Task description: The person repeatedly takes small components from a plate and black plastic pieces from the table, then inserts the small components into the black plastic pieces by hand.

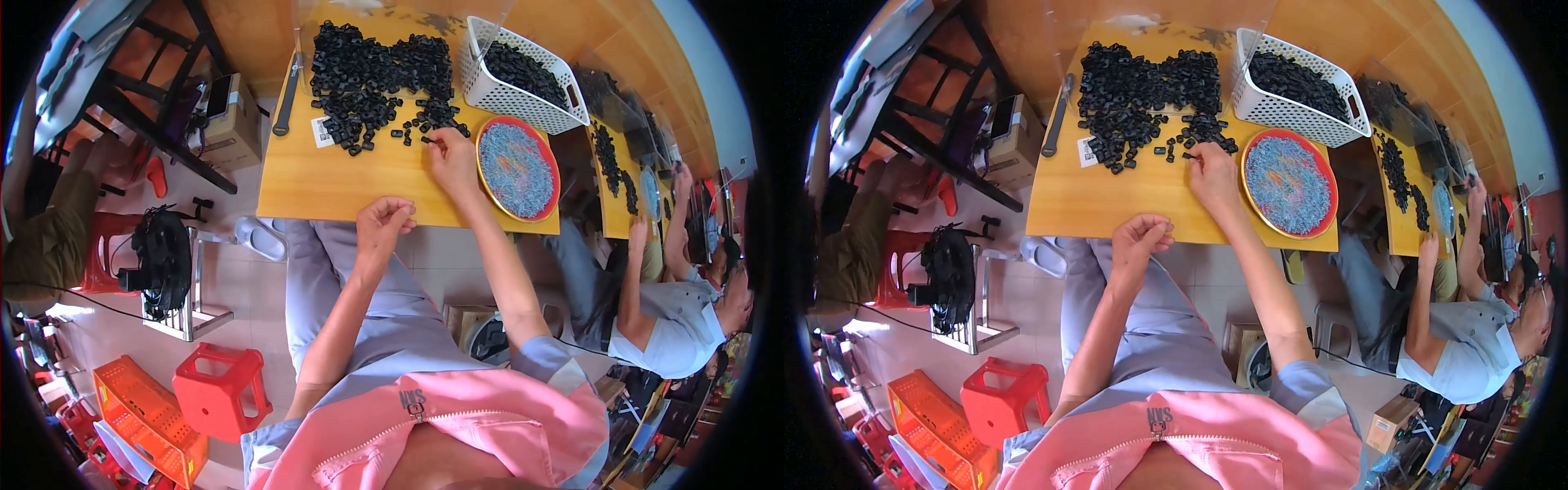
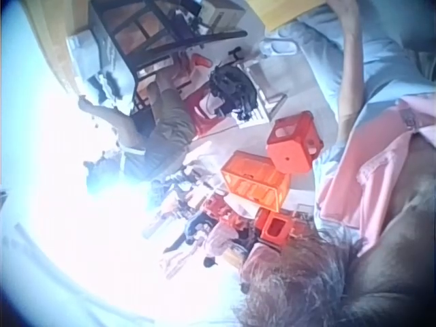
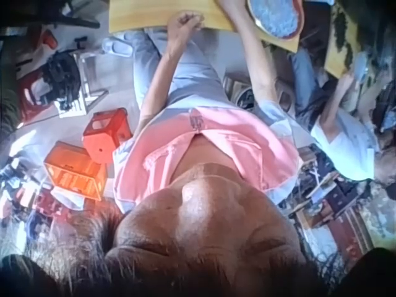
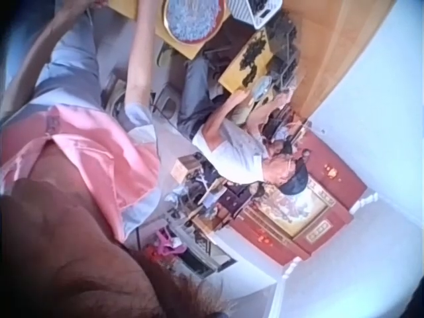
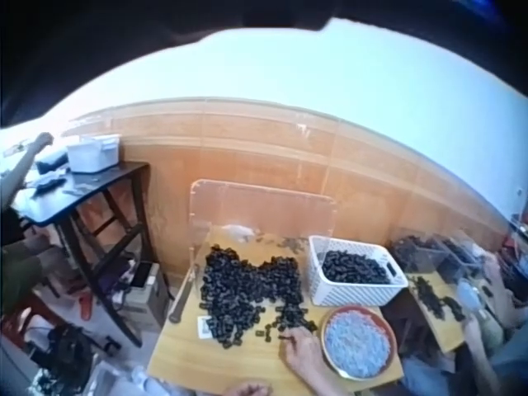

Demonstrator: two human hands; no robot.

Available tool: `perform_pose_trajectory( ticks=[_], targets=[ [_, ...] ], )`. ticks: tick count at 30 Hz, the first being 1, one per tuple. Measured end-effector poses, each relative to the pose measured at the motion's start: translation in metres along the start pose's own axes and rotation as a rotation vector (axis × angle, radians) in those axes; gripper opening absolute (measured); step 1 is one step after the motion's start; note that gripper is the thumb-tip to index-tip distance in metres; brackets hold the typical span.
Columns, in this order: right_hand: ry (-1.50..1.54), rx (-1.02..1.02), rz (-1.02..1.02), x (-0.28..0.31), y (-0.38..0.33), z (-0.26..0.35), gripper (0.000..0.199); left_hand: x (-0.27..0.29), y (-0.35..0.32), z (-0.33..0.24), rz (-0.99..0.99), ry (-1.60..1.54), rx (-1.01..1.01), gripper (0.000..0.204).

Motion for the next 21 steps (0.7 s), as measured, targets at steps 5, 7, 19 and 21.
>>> perform_pose_trajectory(
  ticks=[5,7,19,21],
  targets=[
    [0.843,-0.396,0.219,-0.005,-0.028,0.000,0.009,0.003,0.000,-0.020,-0.067,-0.080,-0.114,0.014],
    [0.784,-0.365,0.282,0.000,-0.042,0.007,0.008,-0.003,-0.001,-0.027,-0.067,-0.084,-0.146,0.016],
    [0.240,-0.213,-0.022,0.083,-0.065,-0.007,0.010,-0.011,0.000,-0.009,0.102,-0.174,0.015,0.013],
    [0.034,-0.261,-0.180,0.113,-0.059,-0.063,0.015,-0.013,0.002,-0.008,0.108,-0.232,0.022,0.011]
  ],
)
Point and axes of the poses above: each hand's wrist, its own y-axis towards the middle knuckle, its own x-axis out of the back of the hand, z = x × y, the point moved 10 cm from there along y, towards the middle knuckle, and after that the axes turned 6 degrees about -y, right-handed, at the moved point
